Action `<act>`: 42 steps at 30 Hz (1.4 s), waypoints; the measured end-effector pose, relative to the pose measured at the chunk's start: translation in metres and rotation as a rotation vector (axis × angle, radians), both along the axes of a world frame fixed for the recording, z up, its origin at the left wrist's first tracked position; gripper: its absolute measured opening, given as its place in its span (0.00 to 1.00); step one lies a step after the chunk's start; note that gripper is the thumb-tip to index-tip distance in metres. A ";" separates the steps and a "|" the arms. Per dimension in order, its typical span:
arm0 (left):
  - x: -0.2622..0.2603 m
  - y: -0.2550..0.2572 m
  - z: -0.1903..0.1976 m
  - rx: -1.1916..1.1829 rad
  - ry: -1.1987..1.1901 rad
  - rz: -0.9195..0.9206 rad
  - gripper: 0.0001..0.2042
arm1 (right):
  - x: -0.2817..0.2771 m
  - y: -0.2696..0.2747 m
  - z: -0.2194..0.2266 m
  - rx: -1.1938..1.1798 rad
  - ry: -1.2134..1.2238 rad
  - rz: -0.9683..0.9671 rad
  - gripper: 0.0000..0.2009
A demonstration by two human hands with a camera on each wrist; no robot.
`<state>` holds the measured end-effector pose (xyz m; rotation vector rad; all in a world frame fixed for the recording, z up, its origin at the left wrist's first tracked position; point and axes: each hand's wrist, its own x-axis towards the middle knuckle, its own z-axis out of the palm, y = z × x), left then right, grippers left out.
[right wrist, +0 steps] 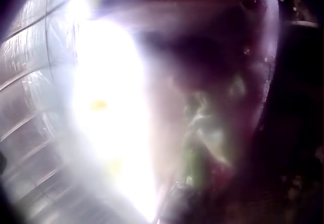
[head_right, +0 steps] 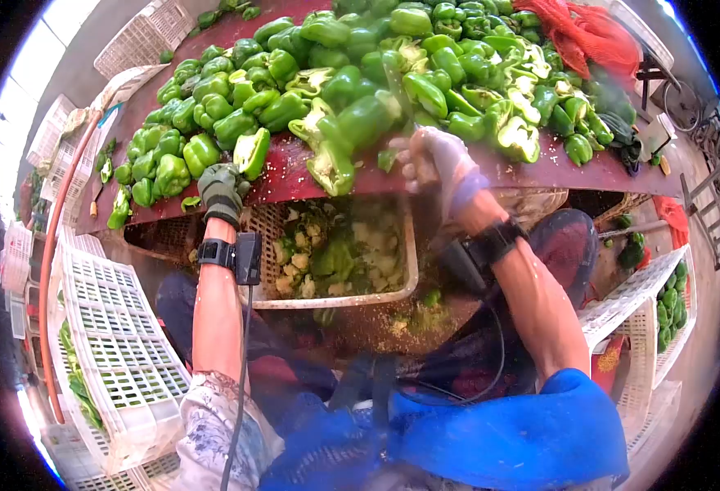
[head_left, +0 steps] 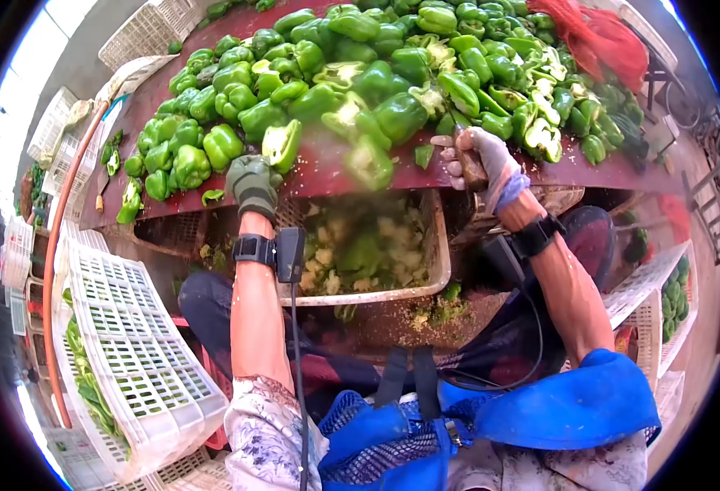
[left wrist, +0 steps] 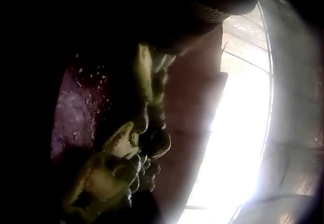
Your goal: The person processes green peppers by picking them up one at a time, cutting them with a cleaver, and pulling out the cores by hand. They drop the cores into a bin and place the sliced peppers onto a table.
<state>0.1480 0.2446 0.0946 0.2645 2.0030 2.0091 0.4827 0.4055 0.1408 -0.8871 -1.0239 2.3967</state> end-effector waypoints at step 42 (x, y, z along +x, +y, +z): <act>0.095 0.174 0.076 -0.261 0.754 -1.233 0.40 | 0.091 -0.046 0.084 0.460 -0.240 -0.373 0.14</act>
